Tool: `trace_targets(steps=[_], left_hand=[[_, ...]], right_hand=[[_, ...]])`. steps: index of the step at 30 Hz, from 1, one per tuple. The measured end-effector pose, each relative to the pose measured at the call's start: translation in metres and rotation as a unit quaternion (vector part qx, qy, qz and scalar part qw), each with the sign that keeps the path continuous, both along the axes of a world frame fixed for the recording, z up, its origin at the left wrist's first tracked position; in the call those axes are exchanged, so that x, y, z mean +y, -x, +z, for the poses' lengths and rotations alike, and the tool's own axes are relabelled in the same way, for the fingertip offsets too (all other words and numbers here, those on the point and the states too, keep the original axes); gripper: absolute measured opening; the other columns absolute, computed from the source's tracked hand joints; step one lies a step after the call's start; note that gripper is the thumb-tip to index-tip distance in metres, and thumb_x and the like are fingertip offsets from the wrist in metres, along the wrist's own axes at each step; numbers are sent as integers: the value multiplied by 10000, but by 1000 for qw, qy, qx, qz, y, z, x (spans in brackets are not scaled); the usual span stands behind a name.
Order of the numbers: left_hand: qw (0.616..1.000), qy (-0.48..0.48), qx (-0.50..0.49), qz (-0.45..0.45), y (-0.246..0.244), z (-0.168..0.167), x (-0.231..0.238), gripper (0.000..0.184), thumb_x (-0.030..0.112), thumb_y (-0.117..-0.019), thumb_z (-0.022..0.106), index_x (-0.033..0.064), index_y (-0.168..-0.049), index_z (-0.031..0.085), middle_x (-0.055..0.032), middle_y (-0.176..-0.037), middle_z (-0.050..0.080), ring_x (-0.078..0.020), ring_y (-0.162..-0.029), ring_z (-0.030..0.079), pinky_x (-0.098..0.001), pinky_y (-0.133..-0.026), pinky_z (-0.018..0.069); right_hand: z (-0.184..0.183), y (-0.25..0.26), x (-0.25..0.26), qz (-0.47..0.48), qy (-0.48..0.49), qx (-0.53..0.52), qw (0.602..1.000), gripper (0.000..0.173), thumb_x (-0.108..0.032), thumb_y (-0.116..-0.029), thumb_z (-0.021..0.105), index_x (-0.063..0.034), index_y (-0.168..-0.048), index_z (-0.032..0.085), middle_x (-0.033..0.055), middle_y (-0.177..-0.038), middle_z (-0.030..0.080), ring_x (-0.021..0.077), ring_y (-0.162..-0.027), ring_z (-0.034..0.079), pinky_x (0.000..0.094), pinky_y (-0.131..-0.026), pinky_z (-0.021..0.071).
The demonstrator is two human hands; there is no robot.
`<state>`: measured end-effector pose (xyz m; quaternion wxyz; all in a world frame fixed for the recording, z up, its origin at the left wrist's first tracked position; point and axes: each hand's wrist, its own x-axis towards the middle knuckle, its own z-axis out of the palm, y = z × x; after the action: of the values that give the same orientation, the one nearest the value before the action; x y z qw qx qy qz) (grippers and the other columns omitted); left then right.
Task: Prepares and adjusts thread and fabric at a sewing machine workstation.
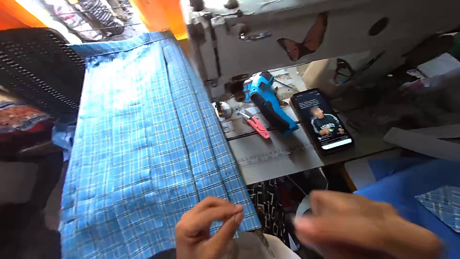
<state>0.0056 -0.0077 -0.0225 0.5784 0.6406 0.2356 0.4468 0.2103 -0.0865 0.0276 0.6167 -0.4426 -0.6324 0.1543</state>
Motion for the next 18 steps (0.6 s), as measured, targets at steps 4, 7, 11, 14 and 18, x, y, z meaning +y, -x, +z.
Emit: trace_targets(steps=[4, 7, 11, 14, 18], left_hand=[[998, -20, -12, 57, -12, -9, 2, 114, 97, -952, 710, 85, -1040, 782, 29, -1003, 744, -26, -879, 709, -192, -783, 614], [996, -47, -23, 67, -15, -13, 4, 110, 66, -951, 705, 55, -1036, 775, -10, -1080, 747, -55, -978, 708, -204, -845, 602], [995, -59, -37, 65, -17, -13, 2, 129, 32, -955, 690, 30, -1068, 750, 6, -1055, 764, -35, -934, 723, -204, -836, 611], [993, -87, -39, 72, -17, -13, 1, 130, 23, -950, 695, 23, -1070, 743, -7, -1062, 760, -45, -944, 723, -208, -843, 612], [987, -133, -31, 88, -16, -14, 0, 131, 27, -952, 694, 32, -1076, 736, -14, -1081, 753, -51, -987, 717, -204, -864, 603]], right_hand=[[-37, 24, 26, -60, 45, 19, 997, 102, -117, -943, 721, -75, -1018, 775, -30, -788, 700, -76, -707, 583, 54, -650, 462], [-44, 29, 26, -48, 69, 45, 995, 111, -114, -945, 717, -58, -1020, 777, -36, -864, 750, -93, -757, 624, 50, -690, 499], [-44, 31, 25, -55, 67, 36, 996, 112, -119, -935, 730, -55, -1009, 785, -22, -825, 736, -80, -726, 614, 53, -662, 491], [-42, 33, 24, -81, 53, -9, 995, 111, -131, -931, 731, -64, -997, 789, -10, -732, 677, -60, -662, 556, 62, -616, 440], [-38, 38, 22, -116, 20, -75, 990, 94, -142, -942, 716, -84, -988, 774, 8, -653, 529, 13, -619, 472, 111, -585, 365]])
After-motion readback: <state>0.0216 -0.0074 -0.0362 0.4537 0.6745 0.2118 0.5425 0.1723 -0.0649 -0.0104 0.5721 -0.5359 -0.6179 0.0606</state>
